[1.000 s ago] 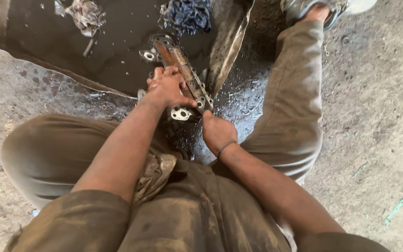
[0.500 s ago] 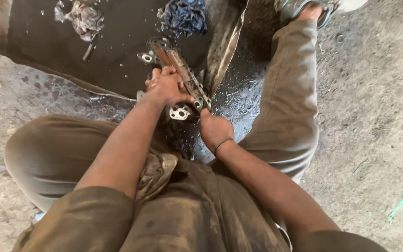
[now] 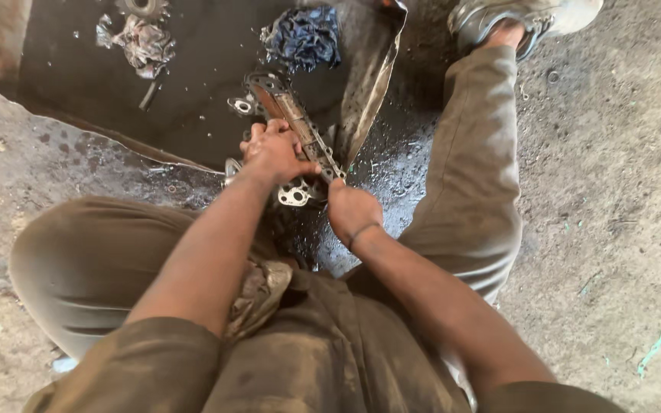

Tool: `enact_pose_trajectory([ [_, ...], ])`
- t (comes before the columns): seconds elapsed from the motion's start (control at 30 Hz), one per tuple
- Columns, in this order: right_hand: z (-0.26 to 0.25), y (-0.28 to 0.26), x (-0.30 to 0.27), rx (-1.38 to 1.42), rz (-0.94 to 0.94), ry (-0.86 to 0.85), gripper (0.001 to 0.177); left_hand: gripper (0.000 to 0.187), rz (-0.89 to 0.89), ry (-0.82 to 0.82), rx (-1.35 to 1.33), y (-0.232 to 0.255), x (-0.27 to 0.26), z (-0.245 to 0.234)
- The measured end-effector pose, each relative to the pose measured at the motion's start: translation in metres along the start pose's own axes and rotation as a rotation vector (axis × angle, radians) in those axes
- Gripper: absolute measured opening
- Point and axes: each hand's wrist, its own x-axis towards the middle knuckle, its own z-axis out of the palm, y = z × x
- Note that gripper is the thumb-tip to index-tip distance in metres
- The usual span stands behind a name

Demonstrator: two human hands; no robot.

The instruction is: The person scrubs a metallic engine part with a wire brush and a rag while sitting on the floor. They repeatedly scrub the surface and edges, then lift the part to inspect it.

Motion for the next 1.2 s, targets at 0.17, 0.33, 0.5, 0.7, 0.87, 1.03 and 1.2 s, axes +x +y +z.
enact_pose_trajectory([
  [0.17, 0.000, -0.001, -0.018, 0.028, 0.035, -0.058, 0.018, 0.068, 0.044, -0.064, 0.031, -0.008, 0.004, 0.004],
  [0.33, -0.017, -0.009, -0.016, 0.048, 0.043, -0.039, 0.017, 0.066, 0.046, -0.063, 0.020, -0.007, 0.003, 0.002],
  [0.5, -0.009, -0.012, -0.029, 0.064, 0.155, -0.108, 0.019, 0.069, 0.056, -0.060, 0.037, -0.014, 0.004, 0.009],
  [0.7, -0.005, -0.012, -0.004, 0.028, 0.106, -0.019, 0.019, 0.065, 0.026, 0.046, -0.011, -0.007, 0.000, 0.020],
  [0.87, 0.002, -0.003, -0.007, 0.055, 0.083, -0.110, 0.018, 0.063, 0.106, 0.031, -0.027, -0.010, 0.000, 0.010],
  [1.03, 0.013, 0.002, -0.023, 0.017, 0.016, -0.037, 0.015, 0.067, 0.056, -0.026, 0.050, -0.010, -0.004, 0.013],
  [1.2, 0.001, -0.003, -0.015, -0.035, 0.037, -0.088, 0.016, 0.069, 0.058, -0.013, 0.044, -0.007, 0.004, 0.005],
])
